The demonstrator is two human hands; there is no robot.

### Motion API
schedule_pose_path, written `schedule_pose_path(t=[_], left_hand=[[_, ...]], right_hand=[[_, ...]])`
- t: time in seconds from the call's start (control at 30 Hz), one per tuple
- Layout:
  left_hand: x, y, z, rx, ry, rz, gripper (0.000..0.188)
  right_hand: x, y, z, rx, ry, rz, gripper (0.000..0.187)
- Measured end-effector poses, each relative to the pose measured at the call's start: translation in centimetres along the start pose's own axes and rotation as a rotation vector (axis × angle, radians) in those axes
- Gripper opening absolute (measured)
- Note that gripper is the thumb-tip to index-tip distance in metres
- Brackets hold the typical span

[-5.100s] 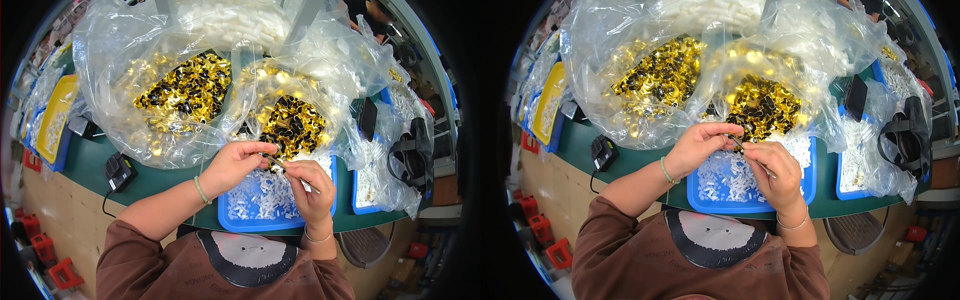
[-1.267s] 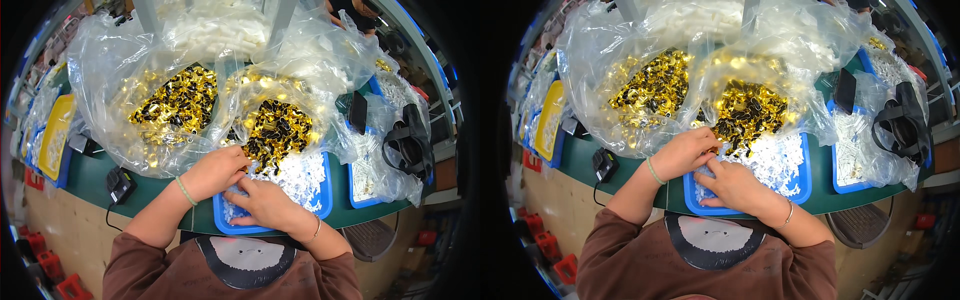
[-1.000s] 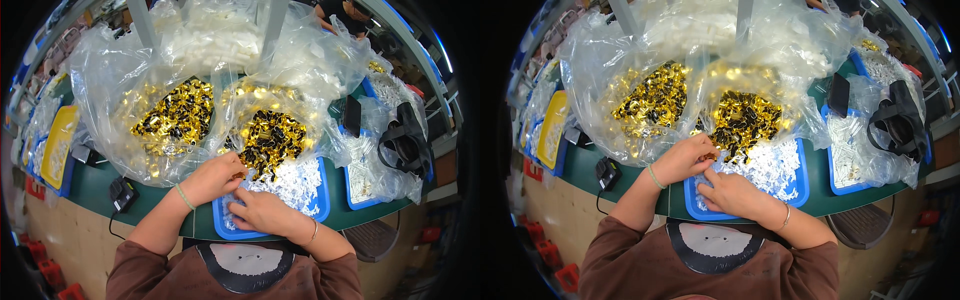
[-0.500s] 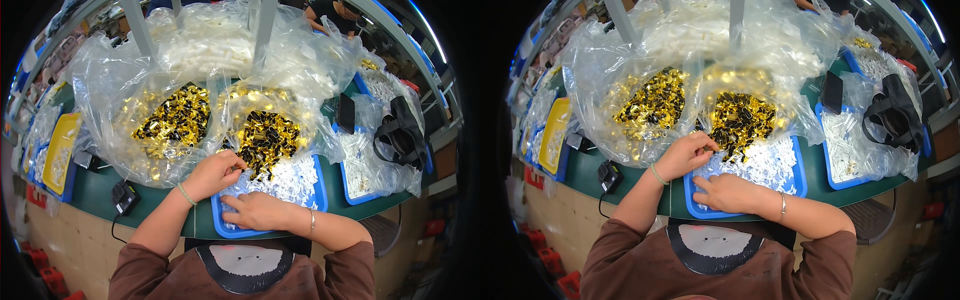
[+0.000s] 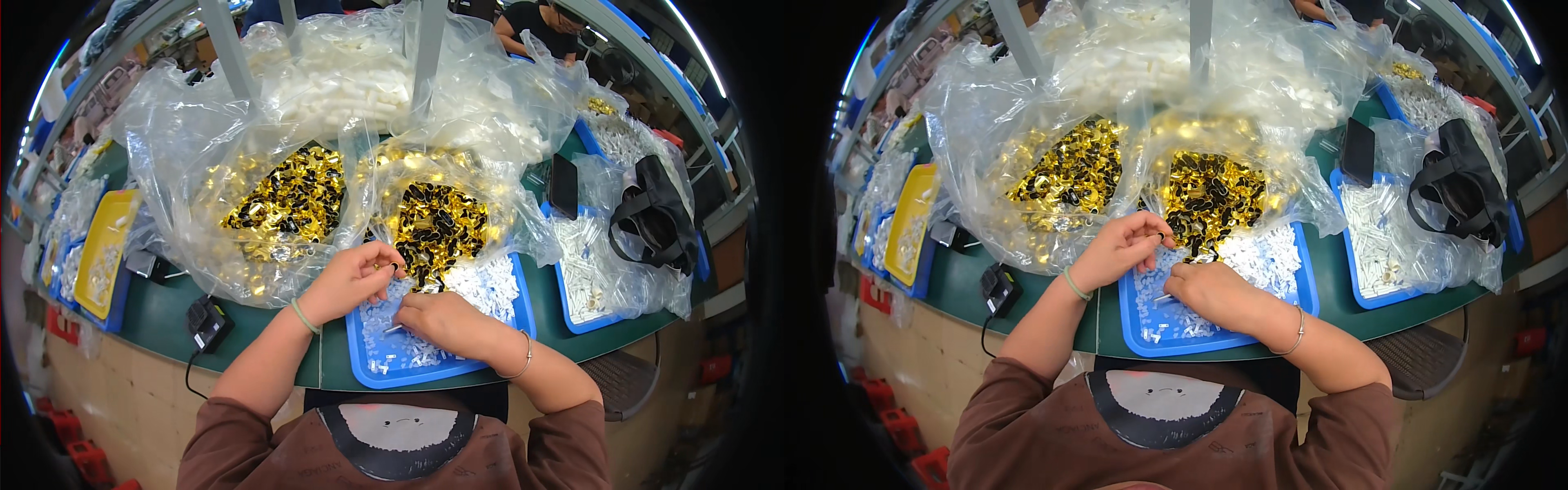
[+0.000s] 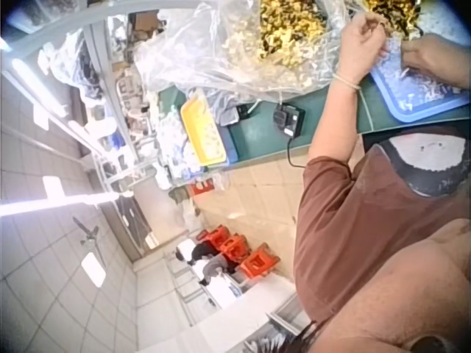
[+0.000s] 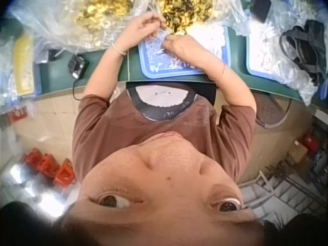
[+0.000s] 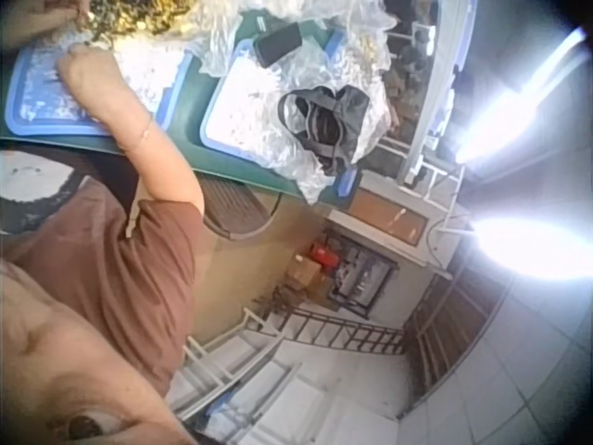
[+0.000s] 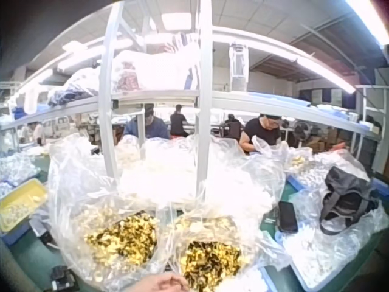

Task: The person sits at a workbench and repeatedly picks up small white plastic pieces and gold-colored metal components. They insert the white pieces into the metal components by hand, performing a repetitive assembly task. The person handles the items one at a time, placing the assembled units into a blue tray.

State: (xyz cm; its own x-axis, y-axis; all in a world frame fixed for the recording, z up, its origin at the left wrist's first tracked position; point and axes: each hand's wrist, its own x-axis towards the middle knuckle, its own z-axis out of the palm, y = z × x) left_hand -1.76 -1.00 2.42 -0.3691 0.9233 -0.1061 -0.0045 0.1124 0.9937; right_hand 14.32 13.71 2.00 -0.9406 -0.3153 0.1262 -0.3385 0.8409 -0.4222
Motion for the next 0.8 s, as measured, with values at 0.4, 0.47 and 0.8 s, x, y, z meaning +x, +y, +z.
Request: schedule_pose_path(t=[0.4, 0.47, 0.8], left_hand=[[-0.2, -0.3, 3.0, -0.694, 0.013, -0.101, 0.029], [-0.3, -0.9, 2.9, -0.716, -0.019, -0.076, 0.026], [-0.4, -1.2, 2.2, -0.643, -0.132, -0.108, 0.023]], right_hand=[[-0.3, -0.5, -4.0, 0.447, 0.282, 0.069, 0.015], [0.5, -0.7, -4.7, 0.375, 0.441, 0.084, 0.014], [1.3, -0.3, -2.8, 0.055, 0.756, 0.061, 0.021]])
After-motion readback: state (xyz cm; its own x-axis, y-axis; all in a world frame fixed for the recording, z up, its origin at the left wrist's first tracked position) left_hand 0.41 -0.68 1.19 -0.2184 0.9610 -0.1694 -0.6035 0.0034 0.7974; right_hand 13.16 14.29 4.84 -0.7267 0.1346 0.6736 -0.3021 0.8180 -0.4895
